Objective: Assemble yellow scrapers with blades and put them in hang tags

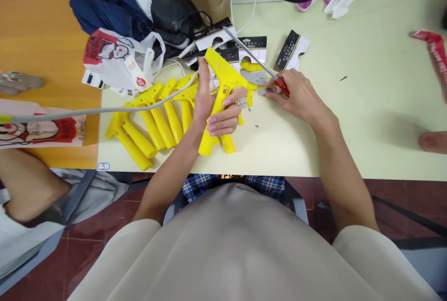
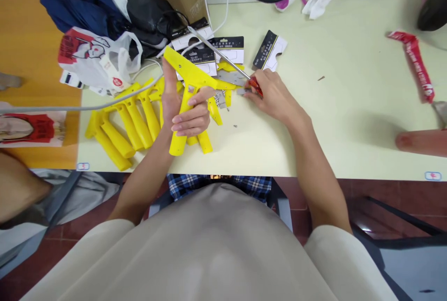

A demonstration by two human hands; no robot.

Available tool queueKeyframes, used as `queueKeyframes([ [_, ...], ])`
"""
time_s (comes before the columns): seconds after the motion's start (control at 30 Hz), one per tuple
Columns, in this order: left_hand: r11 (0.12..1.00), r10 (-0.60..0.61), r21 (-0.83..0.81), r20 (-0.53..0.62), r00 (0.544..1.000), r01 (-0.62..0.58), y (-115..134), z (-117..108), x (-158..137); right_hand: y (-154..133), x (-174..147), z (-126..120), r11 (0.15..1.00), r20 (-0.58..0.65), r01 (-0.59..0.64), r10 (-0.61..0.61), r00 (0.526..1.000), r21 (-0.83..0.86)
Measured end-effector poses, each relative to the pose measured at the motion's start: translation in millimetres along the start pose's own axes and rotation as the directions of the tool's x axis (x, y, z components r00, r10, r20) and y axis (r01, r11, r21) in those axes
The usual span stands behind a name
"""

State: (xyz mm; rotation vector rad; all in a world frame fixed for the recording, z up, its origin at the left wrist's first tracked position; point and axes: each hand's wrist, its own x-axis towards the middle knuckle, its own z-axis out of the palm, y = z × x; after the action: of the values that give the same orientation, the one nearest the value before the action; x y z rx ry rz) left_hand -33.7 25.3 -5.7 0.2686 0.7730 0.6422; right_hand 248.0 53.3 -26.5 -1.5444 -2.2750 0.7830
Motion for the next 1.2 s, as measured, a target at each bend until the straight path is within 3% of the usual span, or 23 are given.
queueKeyframes([
  [0.1,0.999,-0.019,0.041,-0.070,0.997,0.022,4.6,0.4,-1.2,-2.0,-0.7,-1.6,1.000,0.026,-0.003,0.004,1.000,-0.017],
  [0.2,0.987,-0.081,0.148,0.106,0.991,0.065,7.2,11.6,-12.0,-2.0,-1.7,0.0,0.999,0.020,-0.016,0.016,1.000,-0.042],
  [0.33,0.970,0.135,0.169,0.224,0.965,-0.174,1.9,32.0,-25.8,1.9,-1.6,7.3,0.980,-0.054,0.011,-0.022,0.998,-0.197],
  [0.4,0.939,0.250,0.188,0.208,0.946,-0.289,-2.3,37.1,-26.9,2.4,-0.6,9.6,0.968,-0.086,-0.004,-0.018,0.996,-0.252],
  [0.47,0.913,0.290,0.244,0.171,0.941,-0.326,-5.4,37.2,-24.1,0.8,0.6,9.6,0.962,-0.105,-0.028,-0.001,0.995,-0.273],
  [0.6,0.877,0.280,0.382,0.085,0.956,-0.291,-6.7,29.3,-14.3,-5.1,2.1,5.8,0.945,-0.133,-0.070,0.029,0.991,-0.318],
  [0.87,0.804,0.378,0.508,-0.039,0.925,-0.307,-5.8,26.8,-11.5,-5.1,0.0,0.9,0.953,-0.263,-0.120,0.044,0.964,-0.279],
  [0.93,0.787,0.433,0.515,-0.068,0.899,-0.339,-6.4,29.6,-10.2,-4.8,0.0,1.2,0.953,-0.261,-0.120,0.045,0.964,-0.279],
  [1.1,0.689,0.643,0.487,-0.068,0.763,-0.537,-10.6,37.3,-6.0,-5.5,-0.7,3.4,0.974,-0.319,-0.098,0.028,0.947,-0.205],
  [1.2,0.676,0.671,0.428,-0.023,0.741,-0.599,-11.3,36.0,-6.7,-3.3,-1.2,6.2,0.988,-0.374,-0.077,0.022,0.927,-0.133],
])
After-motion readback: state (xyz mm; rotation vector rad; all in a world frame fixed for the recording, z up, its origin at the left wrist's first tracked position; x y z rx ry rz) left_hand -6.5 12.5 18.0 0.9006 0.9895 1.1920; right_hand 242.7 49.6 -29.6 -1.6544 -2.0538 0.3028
